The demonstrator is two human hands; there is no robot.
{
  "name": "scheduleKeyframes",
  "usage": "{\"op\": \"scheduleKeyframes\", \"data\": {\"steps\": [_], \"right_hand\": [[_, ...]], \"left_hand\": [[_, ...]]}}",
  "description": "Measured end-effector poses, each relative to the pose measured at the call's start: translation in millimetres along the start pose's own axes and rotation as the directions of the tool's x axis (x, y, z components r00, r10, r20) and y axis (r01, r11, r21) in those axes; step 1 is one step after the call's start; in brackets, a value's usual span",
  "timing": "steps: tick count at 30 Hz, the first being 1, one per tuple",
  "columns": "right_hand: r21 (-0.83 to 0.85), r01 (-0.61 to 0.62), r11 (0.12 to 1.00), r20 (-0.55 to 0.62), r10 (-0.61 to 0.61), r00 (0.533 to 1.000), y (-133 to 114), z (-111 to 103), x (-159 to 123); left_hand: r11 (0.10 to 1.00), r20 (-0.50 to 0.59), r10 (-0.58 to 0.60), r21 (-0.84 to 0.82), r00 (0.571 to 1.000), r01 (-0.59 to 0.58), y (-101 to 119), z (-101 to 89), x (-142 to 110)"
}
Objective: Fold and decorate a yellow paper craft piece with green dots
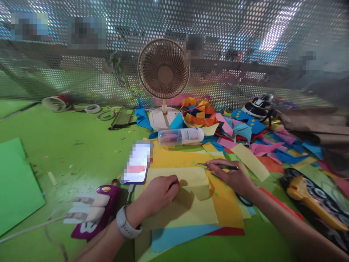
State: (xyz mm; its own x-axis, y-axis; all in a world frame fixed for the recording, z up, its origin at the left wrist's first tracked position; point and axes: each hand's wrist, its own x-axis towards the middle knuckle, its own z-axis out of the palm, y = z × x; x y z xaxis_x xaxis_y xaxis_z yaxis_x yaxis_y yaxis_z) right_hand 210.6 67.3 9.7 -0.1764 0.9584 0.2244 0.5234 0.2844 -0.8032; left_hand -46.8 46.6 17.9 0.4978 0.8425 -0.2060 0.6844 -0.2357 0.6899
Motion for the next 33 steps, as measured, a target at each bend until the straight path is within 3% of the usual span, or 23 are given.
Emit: {"op": "scheduleKeyframes", "data": {"steps": [5,11,15,24,29,33], "right_hand": [[0.043,0.096,0.994,0.002,-0.096,0.995,-21,-8,-11],[0.007,0.292,0.956,0.034,-0.292,0.956,-49,-10,-28],[0.027,0.357,0.934,0.06,-0.358,0.932,-58,-6,-34],[0.05,0.407,0.912,0.128,-0.41,0.903,-57,-1,-36],[0.058,0.366,0.929,0.102,-0.37,0.924,-57,-3,-35],[0.161,0.12,0.98,0.085,-0.135,0.987,-53,-7,-32]], "left_hand": [[0.963,0.029,-0.059,-0.261,0.998,0.065,-2,-1.1,-1],[0.781,0.211,-0.124,-0.582,0.97,0.227,-2,-3.9,-2],[0.716,0.285,-0.126,-0.637,0.95,0.286,-3,-5.0,-2],[0.655,0.306,-0.096,-0.697,0.947,0.292,-9,-0.2,-1],[0.628,0.297,-0.09,-0.724,0.951,0.285,-8,-0.5,-1],[0.601,0.278,-0.099,-0.749,0.956,0.28,-6,-1.3,-1]]}}
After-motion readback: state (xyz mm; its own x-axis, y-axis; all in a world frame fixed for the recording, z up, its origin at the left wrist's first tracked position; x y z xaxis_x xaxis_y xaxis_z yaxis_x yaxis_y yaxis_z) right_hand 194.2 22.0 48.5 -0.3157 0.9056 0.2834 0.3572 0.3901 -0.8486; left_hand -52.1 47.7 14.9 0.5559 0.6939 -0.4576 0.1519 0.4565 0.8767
